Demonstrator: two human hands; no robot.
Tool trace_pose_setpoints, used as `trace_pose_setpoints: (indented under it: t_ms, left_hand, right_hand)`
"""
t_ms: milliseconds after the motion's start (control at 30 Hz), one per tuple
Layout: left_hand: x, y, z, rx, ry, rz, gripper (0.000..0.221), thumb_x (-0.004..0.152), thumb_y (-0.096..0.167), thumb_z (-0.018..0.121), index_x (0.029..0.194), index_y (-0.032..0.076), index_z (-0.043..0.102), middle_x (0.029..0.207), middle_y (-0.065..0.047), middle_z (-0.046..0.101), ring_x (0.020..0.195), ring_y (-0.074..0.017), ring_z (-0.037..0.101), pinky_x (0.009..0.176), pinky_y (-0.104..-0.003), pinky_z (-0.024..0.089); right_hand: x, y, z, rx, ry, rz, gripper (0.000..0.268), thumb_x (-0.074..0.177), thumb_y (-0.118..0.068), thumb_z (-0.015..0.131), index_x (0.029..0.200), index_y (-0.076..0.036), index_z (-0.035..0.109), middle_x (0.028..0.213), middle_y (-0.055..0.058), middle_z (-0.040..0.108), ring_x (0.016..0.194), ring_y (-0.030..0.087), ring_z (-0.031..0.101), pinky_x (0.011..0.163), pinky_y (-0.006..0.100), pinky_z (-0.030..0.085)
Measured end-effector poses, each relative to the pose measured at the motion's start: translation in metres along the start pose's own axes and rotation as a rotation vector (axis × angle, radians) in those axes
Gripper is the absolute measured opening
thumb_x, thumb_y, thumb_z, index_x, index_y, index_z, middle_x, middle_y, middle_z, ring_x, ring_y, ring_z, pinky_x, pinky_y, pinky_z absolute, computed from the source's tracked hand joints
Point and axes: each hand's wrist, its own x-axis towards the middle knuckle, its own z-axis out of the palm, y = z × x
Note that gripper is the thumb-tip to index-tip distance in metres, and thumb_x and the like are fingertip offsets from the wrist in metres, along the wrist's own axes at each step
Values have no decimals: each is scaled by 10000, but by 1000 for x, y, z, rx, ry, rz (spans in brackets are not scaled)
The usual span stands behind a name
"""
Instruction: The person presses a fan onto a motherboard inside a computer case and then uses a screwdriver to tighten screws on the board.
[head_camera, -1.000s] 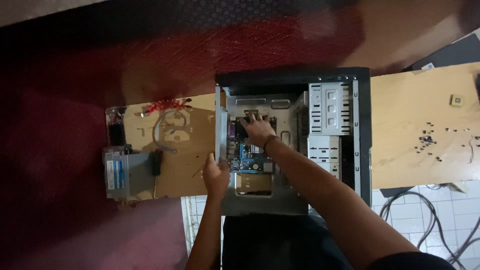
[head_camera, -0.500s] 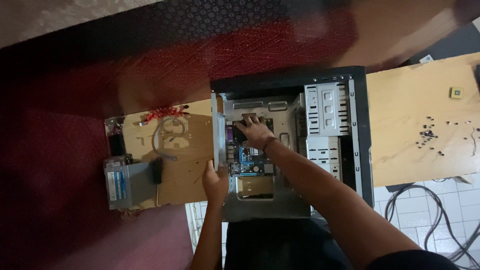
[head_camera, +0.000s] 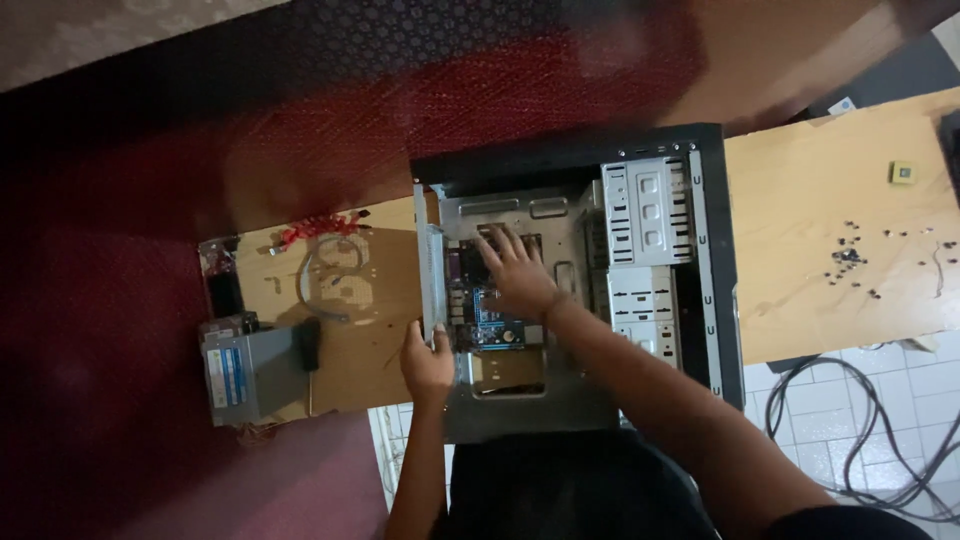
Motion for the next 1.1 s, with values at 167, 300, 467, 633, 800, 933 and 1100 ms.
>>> trace_pose_setpoints:
  t_ms: [167,300,467,633,800,933,1100]
  left_hand:
    - [3,6,-4,-6,-10,-13,578,1032,325,541,1467,-52,493,1347,-337,608,1093,-458,697,824,-555,621]
    - [1,13,-3,-37,9,46,541,1036,288,538,1408,-105,521,1276,-396,607,990,-514,694,699,-524,631]
    - [-8,32,-15,-10,49,86,485,1010,254,575,1329,-111,570,1173,-391,653,966,-550,687,688,-589,606]
    - [-9,30,-13,-21,61,100,423,1000,257,590,1261,-76,618,1080,-350,693,914,-549,693,662,-572,596]
    - [-10,24,-9,-45,128,155,365,1005,238,626,1213,-62,639,1025,-360,692,871,-572,678,640,-590,582]
    - [-8,23,-9,-33,132,160,341,996,246,633,1196,-29,659,1011,-335,699,888,-572,670,646,-591,569]
    - [1,12,-6,-65,133,165,331,990,252,636,1175,-20,666,971,-304,703,835,-561,657,597,-545,558]
  right_hand:
    - [-47,3,33,558,356,355,658,852,-443,785,1227,46,555,1106,287,648,1045,463,637,910,581,472]
    - [-45,37,72,1038,74,604,343,864,-386,719,878,-44,737,790,223,728,747,446,709,585,533,415]
    - [-42,39,90,1040,165,435,270,890,-236,730,960,24,728,858,302,724,859,481,717,675,524,552]
    - [-35,48,118,900,192,457,481,883,-271,739,1295,-76,585,879,221,709,804,423,710,597,449,495]
    - [-27,67,159,880,135,443,743,1004,-258,634,1602,-85,229,979,243,692,847,415,707,645,517,442]
    - [-43,52,116,1020,75,461,368,974,-263,691,1237,-8,652,895,209,725,786,260,702,753,488,529]
    - [-36,47,107,852,157,434,607,919,-327,794,1409,-66,548,1132,190,736,1043,350,727,910,447,567]
